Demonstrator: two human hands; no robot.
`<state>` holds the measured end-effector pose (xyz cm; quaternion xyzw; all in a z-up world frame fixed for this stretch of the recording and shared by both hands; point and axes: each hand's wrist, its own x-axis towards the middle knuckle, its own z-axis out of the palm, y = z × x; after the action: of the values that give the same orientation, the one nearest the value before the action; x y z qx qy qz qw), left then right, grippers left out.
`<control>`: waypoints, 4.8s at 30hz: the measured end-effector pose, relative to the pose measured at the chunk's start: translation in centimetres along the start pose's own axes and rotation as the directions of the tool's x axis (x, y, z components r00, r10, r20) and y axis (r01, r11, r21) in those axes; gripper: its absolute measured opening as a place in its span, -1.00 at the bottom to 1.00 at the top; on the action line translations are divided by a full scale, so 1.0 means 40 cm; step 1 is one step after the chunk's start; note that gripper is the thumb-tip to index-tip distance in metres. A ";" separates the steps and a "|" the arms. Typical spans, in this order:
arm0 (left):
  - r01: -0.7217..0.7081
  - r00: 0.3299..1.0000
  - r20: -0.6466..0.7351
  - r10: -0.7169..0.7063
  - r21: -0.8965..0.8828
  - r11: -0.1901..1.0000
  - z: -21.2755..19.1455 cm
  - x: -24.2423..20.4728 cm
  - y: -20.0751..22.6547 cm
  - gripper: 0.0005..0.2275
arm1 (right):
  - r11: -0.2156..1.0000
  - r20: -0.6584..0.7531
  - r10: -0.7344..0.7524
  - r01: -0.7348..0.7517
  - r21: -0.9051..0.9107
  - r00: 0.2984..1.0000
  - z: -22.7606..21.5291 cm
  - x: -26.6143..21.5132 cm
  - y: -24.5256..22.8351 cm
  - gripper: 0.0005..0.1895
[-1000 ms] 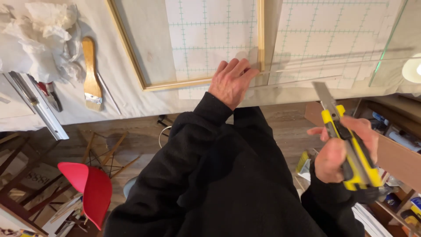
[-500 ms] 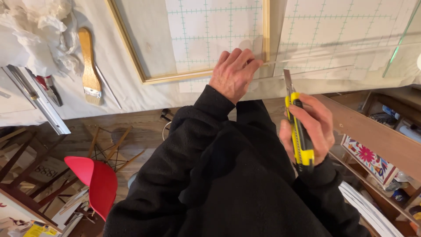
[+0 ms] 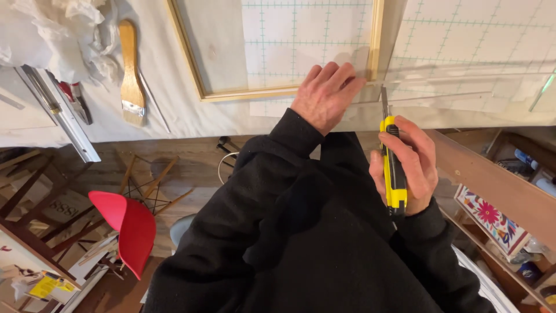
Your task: Cutting and measuring foam strips to be used in a picture frame.
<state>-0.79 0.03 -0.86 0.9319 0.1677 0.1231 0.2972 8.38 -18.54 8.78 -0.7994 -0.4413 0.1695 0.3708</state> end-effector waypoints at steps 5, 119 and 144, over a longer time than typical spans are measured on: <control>0.017 1.000 0.010 -0.017 0.005 1.000 -0.002 -0.002 0.001 -0.79 | 1.000 0.006 0.001 -0.001 -0.003 1.000 0.004 0.001 0.006 -0.69; -0.114 0.988 -0.101 0.117 0.038 0.993 -0.144 -0.012 0.118 -0.67 | 0.135 0.318 0.643 -0.511 0.849 0.697 -0.203 -0.096 -0.075 -0.26; -0.129 0.969 -0.201 0.141 0.069 0.989 -0.052 -0.282 -0.113 -0.69 | 0.952 0.077 0.305 -0.306 0.001 0.949 0.270 -0.187 -0.091 -0.51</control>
<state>-12.87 0.23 -3.36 0.9313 0.1371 0.2339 0.2433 -4.33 -18.74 3.88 -0.8486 -0.3250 0.2582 0.3281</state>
